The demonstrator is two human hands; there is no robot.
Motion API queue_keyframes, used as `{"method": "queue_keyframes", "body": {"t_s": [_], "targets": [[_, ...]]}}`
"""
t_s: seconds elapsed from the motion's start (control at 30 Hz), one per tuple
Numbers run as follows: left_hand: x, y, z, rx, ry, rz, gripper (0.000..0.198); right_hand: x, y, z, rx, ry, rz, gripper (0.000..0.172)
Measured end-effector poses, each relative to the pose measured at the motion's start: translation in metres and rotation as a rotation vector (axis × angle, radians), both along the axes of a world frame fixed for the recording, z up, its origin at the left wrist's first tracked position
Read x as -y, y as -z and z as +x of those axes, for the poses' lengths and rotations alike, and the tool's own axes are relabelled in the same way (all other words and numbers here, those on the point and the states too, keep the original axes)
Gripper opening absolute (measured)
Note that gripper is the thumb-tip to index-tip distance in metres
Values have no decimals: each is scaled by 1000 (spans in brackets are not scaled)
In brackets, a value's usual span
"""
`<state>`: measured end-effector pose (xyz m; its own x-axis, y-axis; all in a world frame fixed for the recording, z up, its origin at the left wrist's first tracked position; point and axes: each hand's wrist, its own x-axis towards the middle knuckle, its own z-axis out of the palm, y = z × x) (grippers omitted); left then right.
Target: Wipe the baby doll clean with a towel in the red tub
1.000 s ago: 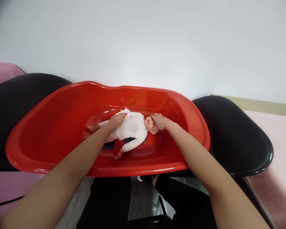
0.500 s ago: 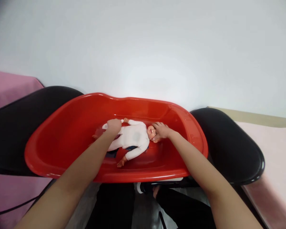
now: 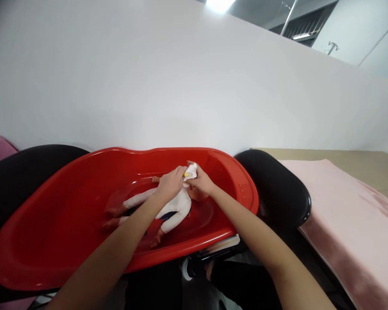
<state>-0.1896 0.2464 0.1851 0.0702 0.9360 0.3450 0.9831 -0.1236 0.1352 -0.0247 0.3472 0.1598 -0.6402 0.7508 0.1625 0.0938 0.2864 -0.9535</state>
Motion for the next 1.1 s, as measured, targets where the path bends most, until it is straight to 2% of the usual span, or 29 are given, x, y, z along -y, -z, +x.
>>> {"method": "queue_keyframes", "body": {"t_s": [0.1, 0.17, 0.23, 0.4, 0.57, 0.7, 0.87, 0.97, 1.1], "targets": [[-5, 5, -1, 38, -46, -24, 38, 4, -3, -2, -9, 62, -22, 44], [-9, 11, -3, 45, -98, -42, 39, -1, -4, 4, 6, 107, 25, 33], [-14, 18, -6, 31, -111, -93, 38, -9, -5, 13, 35, 167, 61, 33], [-16, 48, -7, 12, 101, -248, 33, -29, 0, 27, 206, 335, 122, 31], [1, 76, 3, -70, -18, -454, 64, -39, 9, 29, 363, 401, 171, 27], [26, 91, 8, -169, -21, -467, 85, -36, 12, 29, 456, 430, 231, 21], [53, 114, -6, -244, 35, -448, 98, -27, 6, 26, 442, 457, 281, 22], [54, 119, -16, -291, 56, -436, 101, -24, 0, 24, 463, 419, 368, 20], [43, 119, -27, -356, 79, -365, 99, -24, -3, 26, 510, 412, 430, 16]]}}
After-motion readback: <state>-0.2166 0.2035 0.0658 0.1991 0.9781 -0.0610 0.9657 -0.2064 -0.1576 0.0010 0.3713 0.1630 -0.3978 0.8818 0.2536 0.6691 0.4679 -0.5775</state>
